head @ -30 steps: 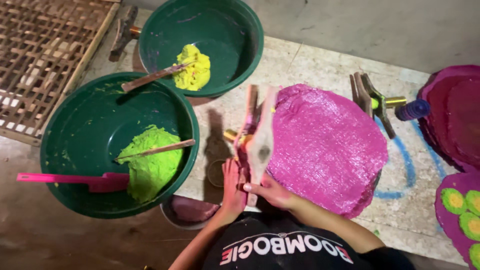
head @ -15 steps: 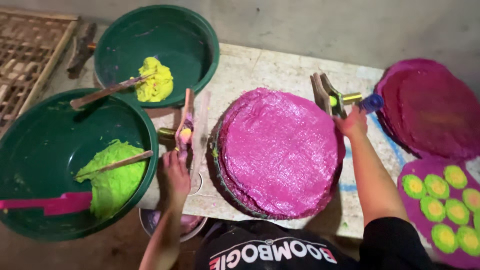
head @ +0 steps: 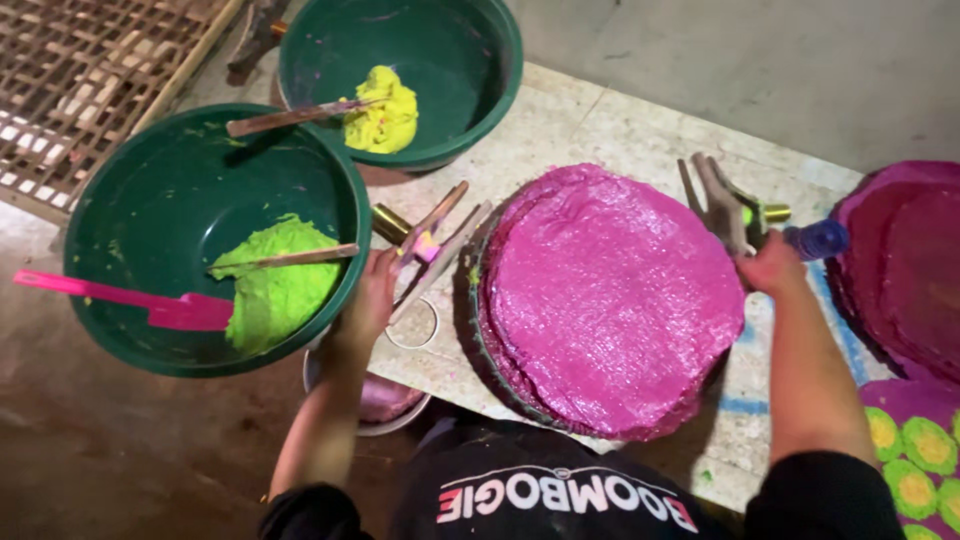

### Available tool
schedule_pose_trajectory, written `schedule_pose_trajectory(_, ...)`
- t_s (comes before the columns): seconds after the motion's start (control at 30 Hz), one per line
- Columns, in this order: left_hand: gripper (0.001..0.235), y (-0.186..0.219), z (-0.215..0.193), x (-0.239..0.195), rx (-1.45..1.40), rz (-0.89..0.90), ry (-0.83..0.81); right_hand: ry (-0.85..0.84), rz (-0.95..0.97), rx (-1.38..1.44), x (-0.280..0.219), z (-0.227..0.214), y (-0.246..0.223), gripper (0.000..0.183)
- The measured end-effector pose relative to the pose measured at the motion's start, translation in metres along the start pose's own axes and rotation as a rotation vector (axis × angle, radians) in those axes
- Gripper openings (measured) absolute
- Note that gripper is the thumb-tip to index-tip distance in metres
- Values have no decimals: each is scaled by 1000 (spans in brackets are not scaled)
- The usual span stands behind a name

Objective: The person uses a wooden press to scoop green and yellow dough from green bowls and forms ring-shaped pieces on a pink surface. They repeatedly press the dough, release the shaped rings, and arrange them in rows. The process continues with multiple batches of dough being shaped and placed on the surface.

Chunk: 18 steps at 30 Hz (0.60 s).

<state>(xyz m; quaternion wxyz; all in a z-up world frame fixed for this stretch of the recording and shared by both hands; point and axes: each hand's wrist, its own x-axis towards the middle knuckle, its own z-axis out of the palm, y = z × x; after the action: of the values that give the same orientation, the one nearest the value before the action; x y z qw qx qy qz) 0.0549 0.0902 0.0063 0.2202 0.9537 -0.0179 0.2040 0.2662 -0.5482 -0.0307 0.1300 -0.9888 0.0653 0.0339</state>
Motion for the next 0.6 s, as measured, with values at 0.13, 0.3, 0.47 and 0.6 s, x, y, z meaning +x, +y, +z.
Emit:
schedule_pose_trajectory(0.13,40,20,1,-29,-29,-220,-20,3,30,728,-10,-15,10,41)
schedule_pose_trajectory(0.3,27,39,13,-100,65,-30,-50,34,-138,1199,-58,-47,7,40)
schedule_pose_trajectory(0.47,14,29,14,-117,-7,-3,-141,-248,-157,1782,-138,-83,-28,30)
schedule_pose_trajectory(0.6,16,60,-6,-97,-347,50,-141,-344,-237,1755,-193,-100,-71,55)
